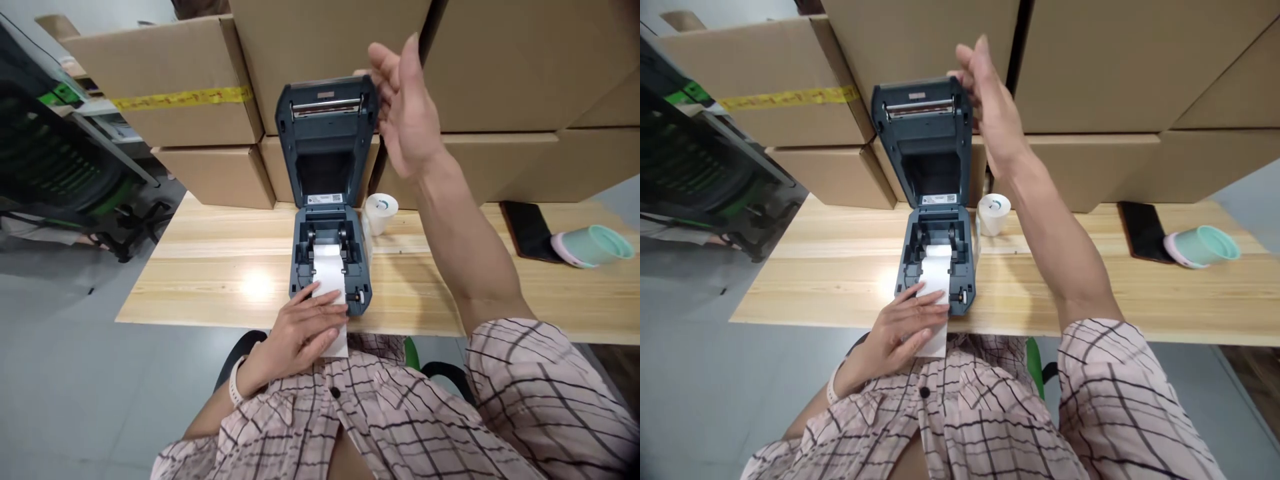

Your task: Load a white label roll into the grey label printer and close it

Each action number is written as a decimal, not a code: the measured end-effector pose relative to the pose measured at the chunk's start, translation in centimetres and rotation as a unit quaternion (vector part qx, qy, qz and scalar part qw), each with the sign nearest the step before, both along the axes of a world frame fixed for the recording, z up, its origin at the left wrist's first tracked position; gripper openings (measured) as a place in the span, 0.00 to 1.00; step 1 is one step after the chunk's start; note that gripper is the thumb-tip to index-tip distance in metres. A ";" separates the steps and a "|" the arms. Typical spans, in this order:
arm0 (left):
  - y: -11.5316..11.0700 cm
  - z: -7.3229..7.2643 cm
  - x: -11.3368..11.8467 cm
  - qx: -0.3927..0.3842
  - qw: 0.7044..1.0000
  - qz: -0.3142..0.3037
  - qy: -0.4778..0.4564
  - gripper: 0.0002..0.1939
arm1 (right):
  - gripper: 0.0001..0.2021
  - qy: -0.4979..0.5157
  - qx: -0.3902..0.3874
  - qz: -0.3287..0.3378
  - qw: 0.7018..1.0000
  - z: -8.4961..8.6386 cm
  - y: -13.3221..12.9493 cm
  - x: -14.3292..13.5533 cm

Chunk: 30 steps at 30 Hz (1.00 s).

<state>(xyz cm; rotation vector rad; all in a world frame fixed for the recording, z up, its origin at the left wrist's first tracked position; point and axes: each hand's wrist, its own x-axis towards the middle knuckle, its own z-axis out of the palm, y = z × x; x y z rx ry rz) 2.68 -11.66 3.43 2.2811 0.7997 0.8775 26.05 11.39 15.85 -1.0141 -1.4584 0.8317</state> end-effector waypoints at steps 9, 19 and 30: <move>0.3 -0.9 -0.8 0.021 0.889 0.317 -0.330 0.11 | 0.19 -0.102 0.244 0.019 0.964 -7.7 -14.6 0.1; 4.0 -3.2 0.2 -0.239 0.927 0.203 -0.204 0.44 | 0.17 -0.237 0.186 -0.032 0.953 -15.4 -20.5 -1.6; 2.0 -2.8 0.4 -0.168 0.918 0.261 -0.248 0.37 | 0.23 -0.201 0.210 -0.065 0.955 -16.8 -20.1 -2.6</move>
